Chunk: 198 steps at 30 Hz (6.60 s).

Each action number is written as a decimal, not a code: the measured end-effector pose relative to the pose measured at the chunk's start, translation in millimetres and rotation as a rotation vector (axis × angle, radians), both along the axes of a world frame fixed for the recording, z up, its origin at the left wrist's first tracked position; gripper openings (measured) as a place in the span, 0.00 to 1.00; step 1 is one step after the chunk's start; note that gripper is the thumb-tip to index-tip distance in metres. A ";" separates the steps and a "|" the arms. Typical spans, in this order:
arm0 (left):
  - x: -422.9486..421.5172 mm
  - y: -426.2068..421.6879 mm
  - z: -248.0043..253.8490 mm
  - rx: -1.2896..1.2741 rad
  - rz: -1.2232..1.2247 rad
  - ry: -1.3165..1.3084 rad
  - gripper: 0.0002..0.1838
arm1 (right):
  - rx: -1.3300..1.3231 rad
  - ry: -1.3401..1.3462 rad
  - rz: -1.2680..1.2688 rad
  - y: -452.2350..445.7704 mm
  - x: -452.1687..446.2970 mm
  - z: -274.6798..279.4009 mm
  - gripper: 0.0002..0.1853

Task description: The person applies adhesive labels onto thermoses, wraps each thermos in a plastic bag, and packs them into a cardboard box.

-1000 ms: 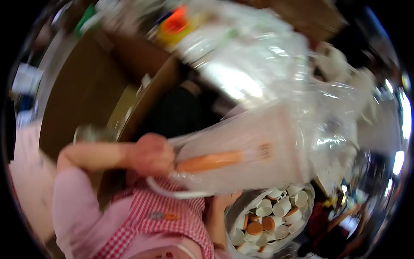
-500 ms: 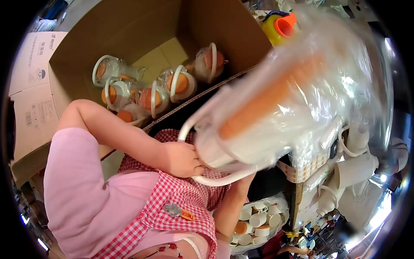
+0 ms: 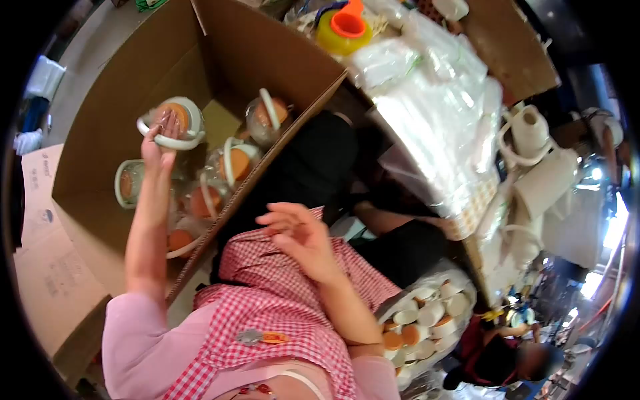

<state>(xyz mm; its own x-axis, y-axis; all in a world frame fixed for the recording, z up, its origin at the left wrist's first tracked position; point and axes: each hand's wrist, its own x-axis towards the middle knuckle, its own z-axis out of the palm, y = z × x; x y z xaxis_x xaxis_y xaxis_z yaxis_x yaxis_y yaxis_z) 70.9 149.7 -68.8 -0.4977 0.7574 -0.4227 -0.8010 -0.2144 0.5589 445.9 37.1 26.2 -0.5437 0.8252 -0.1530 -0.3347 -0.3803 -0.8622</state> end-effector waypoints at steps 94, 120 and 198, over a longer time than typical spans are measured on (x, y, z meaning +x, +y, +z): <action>493.8 -27.1 323.9 1.846 -0.414 1.286 0.38 | 1.261 -1.168 -1.803 -94.7 313.0 134.3 0.19; 236.7 109.9 86.3 -0.044 -0.834 2.017 0.20 | 0.454 -2.650 -2.235 -105.2 651.9 104.0 0.21; 522.0 15.3 -2.3 0.215 -1.511 1.118 0.13 | 0.857 -2.831 -1.385 109.1 648.9 228.7 0.32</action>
<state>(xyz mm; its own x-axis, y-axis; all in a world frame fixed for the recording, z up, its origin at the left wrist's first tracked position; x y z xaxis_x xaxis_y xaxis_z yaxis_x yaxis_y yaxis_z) 592.9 164.9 -71.1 0.6028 0.7504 -0.2712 0.3045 0.0978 0.9475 1094.8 146.2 254.9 0.0651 0.5170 0.8535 0.5768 -0.7175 0.3906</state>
